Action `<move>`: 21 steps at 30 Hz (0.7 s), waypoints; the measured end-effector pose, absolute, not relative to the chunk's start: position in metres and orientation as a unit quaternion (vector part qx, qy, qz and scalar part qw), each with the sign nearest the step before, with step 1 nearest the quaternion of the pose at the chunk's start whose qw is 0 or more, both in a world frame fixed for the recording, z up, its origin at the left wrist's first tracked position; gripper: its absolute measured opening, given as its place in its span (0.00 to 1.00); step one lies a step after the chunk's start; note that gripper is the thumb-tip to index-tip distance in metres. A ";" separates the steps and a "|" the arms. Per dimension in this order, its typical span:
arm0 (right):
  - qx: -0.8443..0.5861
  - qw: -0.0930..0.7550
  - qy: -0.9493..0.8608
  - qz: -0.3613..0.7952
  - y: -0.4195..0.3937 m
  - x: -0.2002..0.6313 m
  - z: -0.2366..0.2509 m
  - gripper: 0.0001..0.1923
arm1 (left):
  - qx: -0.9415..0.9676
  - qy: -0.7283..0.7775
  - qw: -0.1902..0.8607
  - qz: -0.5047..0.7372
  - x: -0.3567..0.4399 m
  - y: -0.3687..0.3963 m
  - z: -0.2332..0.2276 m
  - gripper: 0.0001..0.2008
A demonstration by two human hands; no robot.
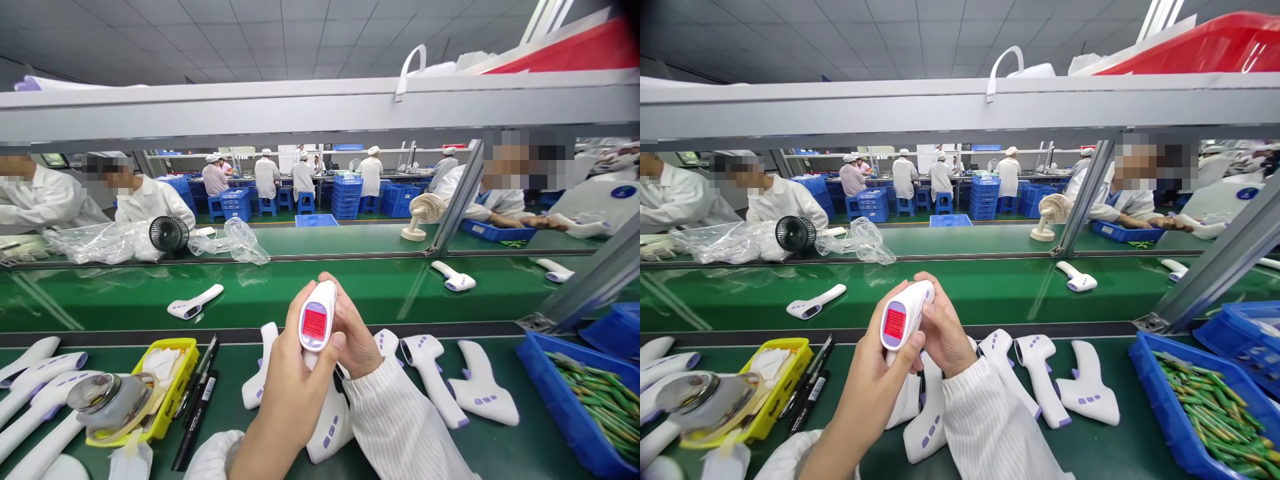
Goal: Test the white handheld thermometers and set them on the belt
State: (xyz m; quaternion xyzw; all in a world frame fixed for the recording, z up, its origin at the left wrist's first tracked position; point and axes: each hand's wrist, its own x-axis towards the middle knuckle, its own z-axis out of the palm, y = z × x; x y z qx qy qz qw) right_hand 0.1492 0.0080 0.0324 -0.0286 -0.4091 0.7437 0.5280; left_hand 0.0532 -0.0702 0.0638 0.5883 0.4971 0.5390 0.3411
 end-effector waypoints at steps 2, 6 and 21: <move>-0.021 0.526 -0.402 0.749 0.008 0.149 0.032 0.27 | 0.578 0.503 0.343 0.543 0.053 -0.070 0.065 0.30; -0.031 0.526 -0.378 0.761 0.010 0.146 0.031 0.27 | 0.577 0.523 0.334 0.532 0.052 -0.069 0.065 0.30; -0.045 0.523 -0.360 0.772 -0.007 0.137 0.044 0.23 | 0.614 0.584 0.251 0.469 0.057 -0.085 0.086 0.32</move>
